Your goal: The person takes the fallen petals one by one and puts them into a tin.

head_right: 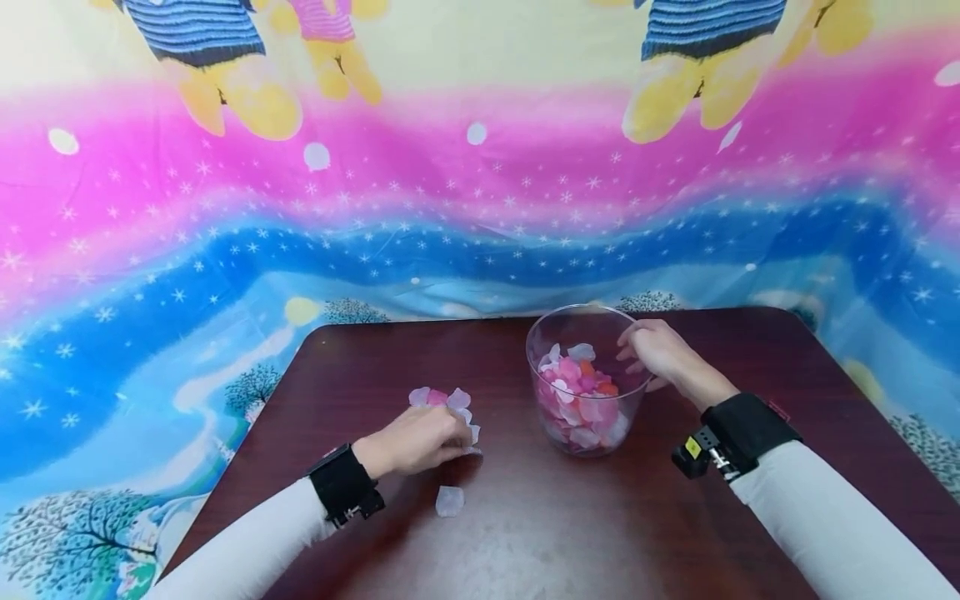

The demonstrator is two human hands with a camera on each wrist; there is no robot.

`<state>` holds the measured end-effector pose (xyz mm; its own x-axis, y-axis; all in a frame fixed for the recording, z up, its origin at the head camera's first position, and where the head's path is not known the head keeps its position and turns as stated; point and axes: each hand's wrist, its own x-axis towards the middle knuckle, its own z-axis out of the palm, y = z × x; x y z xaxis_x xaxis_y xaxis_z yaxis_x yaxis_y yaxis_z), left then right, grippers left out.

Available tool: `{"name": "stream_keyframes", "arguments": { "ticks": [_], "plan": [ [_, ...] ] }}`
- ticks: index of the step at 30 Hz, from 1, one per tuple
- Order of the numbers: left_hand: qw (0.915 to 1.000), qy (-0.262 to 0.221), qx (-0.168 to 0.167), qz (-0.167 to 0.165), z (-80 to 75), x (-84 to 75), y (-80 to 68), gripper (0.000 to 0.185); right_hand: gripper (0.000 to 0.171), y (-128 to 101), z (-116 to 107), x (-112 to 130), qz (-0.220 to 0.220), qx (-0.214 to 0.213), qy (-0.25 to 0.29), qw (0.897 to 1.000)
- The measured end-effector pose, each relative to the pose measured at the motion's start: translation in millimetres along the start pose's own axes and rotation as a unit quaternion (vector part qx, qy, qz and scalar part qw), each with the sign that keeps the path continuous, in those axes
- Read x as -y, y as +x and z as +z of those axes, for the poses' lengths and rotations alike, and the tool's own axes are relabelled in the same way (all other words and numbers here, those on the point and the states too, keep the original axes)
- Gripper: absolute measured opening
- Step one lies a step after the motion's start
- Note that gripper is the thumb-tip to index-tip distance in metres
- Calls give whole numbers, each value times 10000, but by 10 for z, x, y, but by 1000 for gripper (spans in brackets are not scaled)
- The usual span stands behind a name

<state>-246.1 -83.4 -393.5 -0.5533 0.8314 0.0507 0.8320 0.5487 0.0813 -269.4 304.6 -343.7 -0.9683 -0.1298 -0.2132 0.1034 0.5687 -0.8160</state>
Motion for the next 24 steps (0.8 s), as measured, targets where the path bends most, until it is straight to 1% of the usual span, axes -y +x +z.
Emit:
{"name": "stream_keyframes", "arguments": {
  "ticks": [2, 4, 6, 8, 9, 11, 13, 14, 16, 18, 21, 24],
  "plan": [
    [9997, 45, -259, 10, -217, -5, 33, 2, 49, 6, 9, 3, 7, 11, 5, 10000],
    [9980, 133, -607, 62, -489, -34, 107, 5, 48, 8, 12, 5, -10, 5, 25, 10000],
    [9946, 239, -982, 217, -766, -90, 221, 8, 49, 5, 11, 1, -34, -15, 9, 10000],
    [9905, 332, -1273, 405, -996, -170, 354, 8, 49, 4, 17, -11, -41, -24, 2, 10000],
    [9890, 391, -1346, 474, -1085, -215, 424, 9, 49, 5, 26, -18, -38, -18, -1, 10000],
    [9880, 522, -1335, 568, -1213, -316, 595, 7, 49, -6, 18, -35, -32, -47, -37, 10000],
    [9902, 593, -1120, 593, -1266, -410, 761, 8, 49, -11, 22, -47, -13, -51, -32, 10000],
    [9915, 630, -981, 579, -1269, -451, 837, 11, 49, -13, 25, -49, 0, -59, -35, 10000],
    [9939, 642, -701, 558, -1235, -511, 969, 15, 48, -15, 29, -46, 30, -78, -8, 10000],
    [9954, 624, -471, 556, -1178, -545, 1059, 18, 48, -15, 30, -40, 41, -87, 62, 9999],
    [9956, 688, -282, 577, -1097, -561, 1112, 19, 48, -16, 16, -18, 35, -132, 127, 9998],
    [9959, 719, -152, 533, -1044, -556, 1085, 24, 48, -19, 9, -20, 20, -125, 160, 9998]
  ]
}}
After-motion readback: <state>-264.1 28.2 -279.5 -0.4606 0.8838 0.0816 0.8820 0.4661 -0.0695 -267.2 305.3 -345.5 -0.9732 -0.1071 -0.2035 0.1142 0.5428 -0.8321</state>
